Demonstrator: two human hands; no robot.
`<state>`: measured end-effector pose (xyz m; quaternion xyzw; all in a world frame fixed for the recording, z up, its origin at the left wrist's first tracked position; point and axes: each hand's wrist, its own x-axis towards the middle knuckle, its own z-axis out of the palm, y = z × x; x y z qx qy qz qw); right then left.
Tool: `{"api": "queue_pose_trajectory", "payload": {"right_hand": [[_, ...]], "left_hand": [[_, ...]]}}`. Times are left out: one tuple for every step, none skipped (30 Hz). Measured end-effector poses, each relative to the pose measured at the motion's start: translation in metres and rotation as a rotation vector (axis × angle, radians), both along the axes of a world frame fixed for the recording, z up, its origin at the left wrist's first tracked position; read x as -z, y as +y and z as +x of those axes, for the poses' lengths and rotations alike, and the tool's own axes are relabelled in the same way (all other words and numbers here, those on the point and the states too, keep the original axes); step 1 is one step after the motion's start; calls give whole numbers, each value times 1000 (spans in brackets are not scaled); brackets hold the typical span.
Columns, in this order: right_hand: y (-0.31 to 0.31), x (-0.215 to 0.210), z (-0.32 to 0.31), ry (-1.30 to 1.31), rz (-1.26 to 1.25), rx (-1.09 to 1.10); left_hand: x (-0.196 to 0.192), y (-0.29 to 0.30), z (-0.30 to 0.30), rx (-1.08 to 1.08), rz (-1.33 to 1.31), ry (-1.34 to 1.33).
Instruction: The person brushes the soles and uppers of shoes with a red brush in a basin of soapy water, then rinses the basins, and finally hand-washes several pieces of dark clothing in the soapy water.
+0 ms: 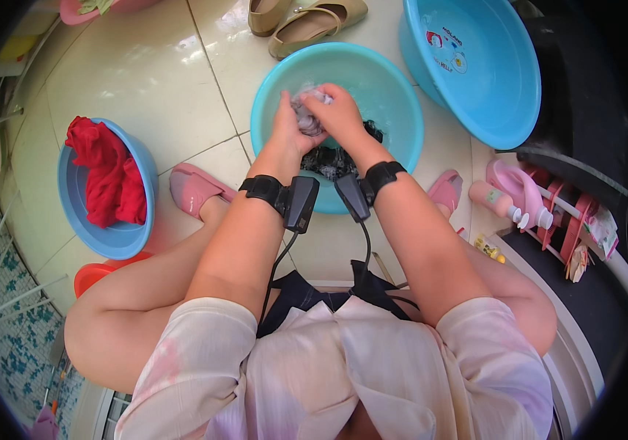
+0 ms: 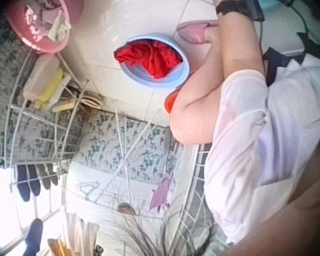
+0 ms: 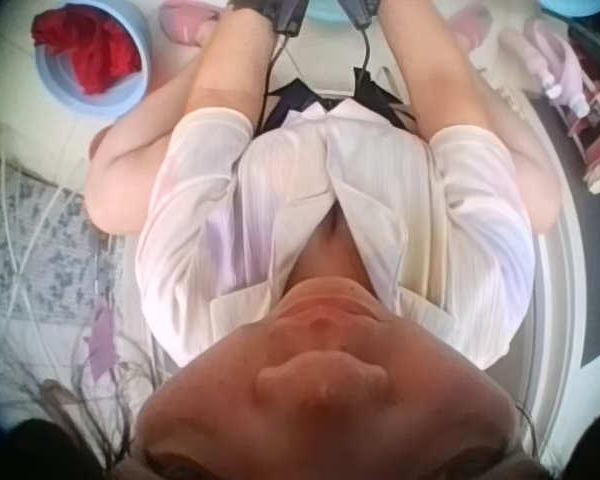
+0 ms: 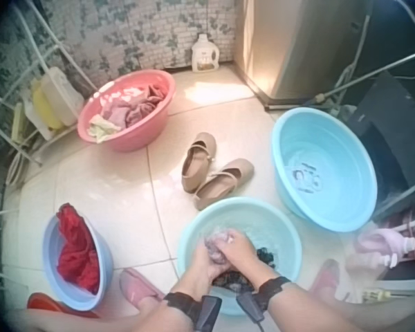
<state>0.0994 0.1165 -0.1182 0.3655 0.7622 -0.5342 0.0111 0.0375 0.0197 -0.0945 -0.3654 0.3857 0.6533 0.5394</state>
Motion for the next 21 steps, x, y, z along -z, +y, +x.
{"api": "queue_pose_trajectory", "payload": {"right_hand": [[-16,-24,-8,6,-17,-11],[-37,-58,-12,85,96,-78],[-47,-79,-11,160,221,-137],[-45,-79,-8,150,228,-128],[-44,-78,-5,153,289,-137],[-43,-78,-3,158,347,-149],[-34,-57,-4,113,397,-64],[-19,-42,-4,114,402,-61],[0,-31,0,-65,513,-43],[11,-22,3,-244,615,-29],[17,-16,7,-244,611,-32],[22,-10,10,-233,751,43],[26,-5,16,-227,896,122],[19,-3,18,-231,895,120],[7,-1,22,-320,899,112],[1,1,22,-403,908,111],[2,8,21,-405,915,118],[5,12,20,-238,659,39],[1,15,15,-63,390,-49],[-13,-3,5,-55,375,-61],[-26,-23,-1,-15,367,-129]], "left_hand": [[2,-12,-5,-58,50,-24],[10,-26,-10,-71,31,-20],[22,-34,-11,39,157,202],[24,-31,-11,162,298,415],[25,-35,-7,186,322,466],[28,-27,-4,191,326,458],[31,-13,-4,15,245,294],[36,-4,-4,-161,164,127],[42,-2,-2,-158,169,128],[48,-5,-1,-164,66,177],[47,-8,1,-169,-40,223],[46,-9,2,-171,-45,222],[36,-2,5,-110,-178,233],[25,1,6,-48,-313,246],[14,1,7,-45,-313,241],[-1,3,6,-49,-164,123],[-9,6,5,-49,-14,2],[-7,10,4,-41,-4,1],[-5,5,0,-50,36,-68],[4,-5,-5,-70,65,-137],[14,-14,-10,-84,51,-131]]}}
